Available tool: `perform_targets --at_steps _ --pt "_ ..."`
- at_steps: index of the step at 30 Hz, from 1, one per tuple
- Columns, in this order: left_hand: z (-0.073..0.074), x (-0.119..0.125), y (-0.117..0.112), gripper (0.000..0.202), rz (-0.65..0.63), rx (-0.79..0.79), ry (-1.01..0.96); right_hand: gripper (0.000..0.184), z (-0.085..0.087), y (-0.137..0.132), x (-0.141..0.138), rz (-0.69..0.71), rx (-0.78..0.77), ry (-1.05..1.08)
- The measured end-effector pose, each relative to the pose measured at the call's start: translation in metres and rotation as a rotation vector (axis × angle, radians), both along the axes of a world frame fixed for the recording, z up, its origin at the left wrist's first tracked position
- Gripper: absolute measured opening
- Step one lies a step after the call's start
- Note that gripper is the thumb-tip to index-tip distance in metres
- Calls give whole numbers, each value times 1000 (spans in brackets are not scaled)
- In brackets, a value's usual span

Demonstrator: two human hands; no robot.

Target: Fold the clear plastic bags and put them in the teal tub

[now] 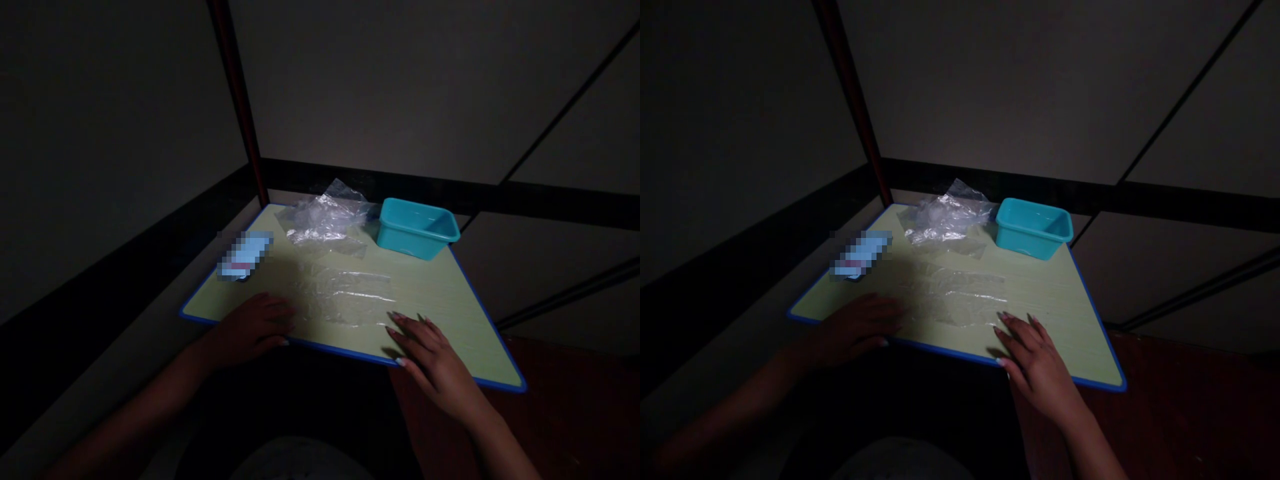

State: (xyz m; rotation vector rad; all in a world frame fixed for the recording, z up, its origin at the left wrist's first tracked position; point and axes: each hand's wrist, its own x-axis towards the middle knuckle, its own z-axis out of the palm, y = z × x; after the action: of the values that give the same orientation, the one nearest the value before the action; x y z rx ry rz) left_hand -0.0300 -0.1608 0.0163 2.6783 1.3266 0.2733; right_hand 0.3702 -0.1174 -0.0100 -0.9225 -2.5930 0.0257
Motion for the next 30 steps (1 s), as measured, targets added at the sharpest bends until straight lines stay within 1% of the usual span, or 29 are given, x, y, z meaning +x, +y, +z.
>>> perform_targets --at_steps 4,8,12,15,18,21,25,28,30 --pt "-3 5 4 38 -14 -24 8 37 -1 2 8 -16 -5 -9" --pt "-10 3 3 39 -1 -12 -20 38 -3 5 16 -49 -7 -5" --pt "-13 0 2 38 13 11 -47 38 1 3 8 -46 -22 4" --pt "-10 1 5 38 25 15 -90 40 4 -1 -9 11 -37 -6" --pt "-4 2 10 36 27 21 -158 43 6 -5 -28 80 -54 -35" --pt "2 4 17 34 24 54 -250 43 8 -7 -41 102 -86 -50" --pt "8 6 25 32 21 72 -351 42 10 -5 -41 76 -106 -58" --pt "10 8 28 31 29 69 -431 41 10 -2 -33 45 -107 -48" --pt "12 9 29 31 53 38 -487 40 9 0 -26 21 -110 -31"
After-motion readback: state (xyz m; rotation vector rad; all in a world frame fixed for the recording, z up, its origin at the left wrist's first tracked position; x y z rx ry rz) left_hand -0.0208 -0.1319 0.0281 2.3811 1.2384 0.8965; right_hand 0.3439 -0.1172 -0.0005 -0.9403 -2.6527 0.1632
